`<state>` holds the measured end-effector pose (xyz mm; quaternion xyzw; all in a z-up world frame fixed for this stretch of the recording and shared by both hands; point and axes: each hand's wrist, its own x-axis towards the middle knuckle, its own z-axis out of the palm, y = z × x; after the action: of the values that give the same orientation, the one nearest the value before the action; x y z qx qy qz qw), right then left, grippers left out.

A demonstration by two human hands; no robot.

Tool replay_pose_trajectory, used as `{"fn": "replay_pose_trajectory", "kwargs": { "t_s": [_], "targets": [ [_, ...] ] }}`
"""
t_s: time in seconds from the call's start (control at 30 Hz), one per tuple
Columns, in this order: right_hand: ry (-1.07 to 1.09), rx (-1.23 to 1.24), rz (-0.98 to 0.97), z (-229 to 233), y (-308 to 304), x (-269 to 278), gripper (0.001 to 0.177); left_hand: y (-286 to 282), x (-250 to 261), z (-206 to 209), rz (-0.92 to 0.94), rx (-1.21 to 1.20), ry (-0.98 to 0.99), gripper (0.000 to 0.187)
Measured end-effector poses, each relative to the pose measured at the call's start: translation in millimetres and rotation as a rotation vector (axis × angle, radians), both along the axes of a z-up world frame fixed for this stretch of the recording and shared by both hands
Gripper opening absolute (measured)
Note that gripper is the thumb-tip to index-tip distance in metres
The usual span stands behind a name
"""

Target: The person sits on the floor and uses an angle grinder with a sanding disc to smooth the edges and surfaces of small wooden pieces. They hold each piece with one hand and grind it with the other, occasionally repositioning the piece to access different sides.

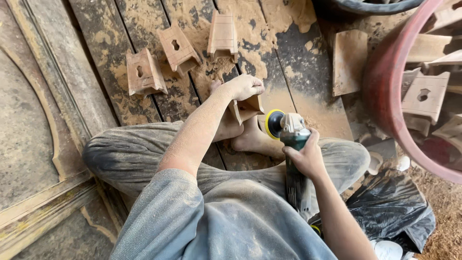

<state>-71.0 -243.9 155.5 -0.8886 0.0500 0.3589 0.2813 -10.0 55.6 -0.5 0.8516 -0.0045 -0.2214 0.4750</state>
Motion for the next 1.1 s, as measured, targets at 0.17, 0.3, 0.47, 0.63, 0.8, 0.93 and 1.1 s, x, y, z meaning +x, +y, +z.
{"fn": "replay_pose_trajectory", "kwargs": {
  "t_s": [0.17, 0.3, 0.47, 0.63, 0.8, 0.93, 1.1],
  "targets": [
    [0.012, 0.004, -0.089, 14, -16, -3, 0.093, -10, 20, -14, 0.054, 0.062, -0.019, 0.032],
    [0.039, 0.029, -0.101, 2, -23, -3, 0.095, -18, 23, -26, 0.1, 0.074, 0.001, 0.032],
    [0.046, 0.105, -0.004, -2, -15, -8, 0.094, -22, 25, -9, 0.149, 0.123, 0.065, 0.031],
    [0.087, 0.154, 0.062, 8, 9, -12, 0.096, -28, 30, -20, 0.171, 0.163, 0.105, 0.03],
    [0.066, 0.141, 0.138, -3, 16, -14, 0.092, -26, 28, 1, 0.158, 0.17, 0.095, 0.032],
    [0.057, 0.11, 0.154, -6, 20, -14, 0.093, -27, 30, -8, 0.14, 0.159, 0.087, 0.029],
    [0.058, 0.095, 0.154, -10, 22, -15, 0.092, -30, 33, -15, 0.133, 0.157, 0.069, 0.027]
  ]
}}
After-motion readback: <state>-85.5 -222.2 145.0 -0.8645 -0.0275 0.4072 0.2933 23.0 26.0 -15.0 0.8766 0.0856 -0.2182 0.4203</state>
